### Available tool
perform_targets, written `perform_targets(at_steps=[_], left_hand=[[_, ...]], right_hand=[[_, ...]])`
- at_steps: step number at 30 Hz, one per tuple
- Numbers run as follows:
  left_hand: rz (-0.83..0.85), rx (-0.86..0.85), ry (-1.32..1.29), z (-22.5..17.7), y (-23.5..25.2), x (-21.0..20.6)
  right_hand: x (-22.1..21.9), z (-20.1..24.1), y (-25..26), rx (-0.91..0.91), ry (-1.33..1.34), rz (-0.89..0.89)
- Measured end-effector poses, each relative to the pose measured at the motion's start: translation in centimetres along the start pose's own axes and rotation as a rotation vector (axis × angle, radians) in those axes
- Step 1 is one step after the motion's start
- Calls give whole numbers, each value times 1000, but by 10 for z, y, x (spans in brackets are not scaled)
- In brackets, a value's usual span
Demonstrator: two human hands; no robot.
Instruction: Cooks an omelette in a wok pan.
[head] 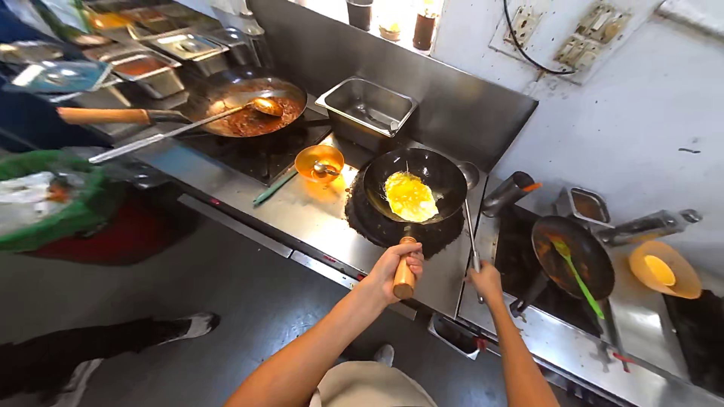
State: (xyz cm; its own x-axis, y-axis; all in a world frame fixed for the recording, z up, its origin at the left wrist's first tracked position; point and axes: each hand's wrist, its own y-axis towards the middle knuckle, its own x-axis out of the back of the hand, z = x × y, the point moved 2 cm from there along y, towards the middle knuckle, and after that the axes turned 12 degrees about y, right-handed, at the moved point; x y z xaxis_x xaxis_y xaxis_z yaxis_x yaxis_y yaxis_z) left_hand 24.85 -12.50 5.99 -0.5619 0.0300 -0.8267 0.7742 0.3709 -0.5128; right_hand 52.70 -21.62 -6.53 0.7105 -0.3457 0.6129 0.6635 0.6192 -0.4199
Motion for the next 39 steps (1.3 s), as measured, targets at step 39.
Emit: perform_targets(at_steps=[39], left_hand=[[231, 75, 16, 10, -50, 81]], right_hand=[[-51, -122, -222, 46, 88, -276]])
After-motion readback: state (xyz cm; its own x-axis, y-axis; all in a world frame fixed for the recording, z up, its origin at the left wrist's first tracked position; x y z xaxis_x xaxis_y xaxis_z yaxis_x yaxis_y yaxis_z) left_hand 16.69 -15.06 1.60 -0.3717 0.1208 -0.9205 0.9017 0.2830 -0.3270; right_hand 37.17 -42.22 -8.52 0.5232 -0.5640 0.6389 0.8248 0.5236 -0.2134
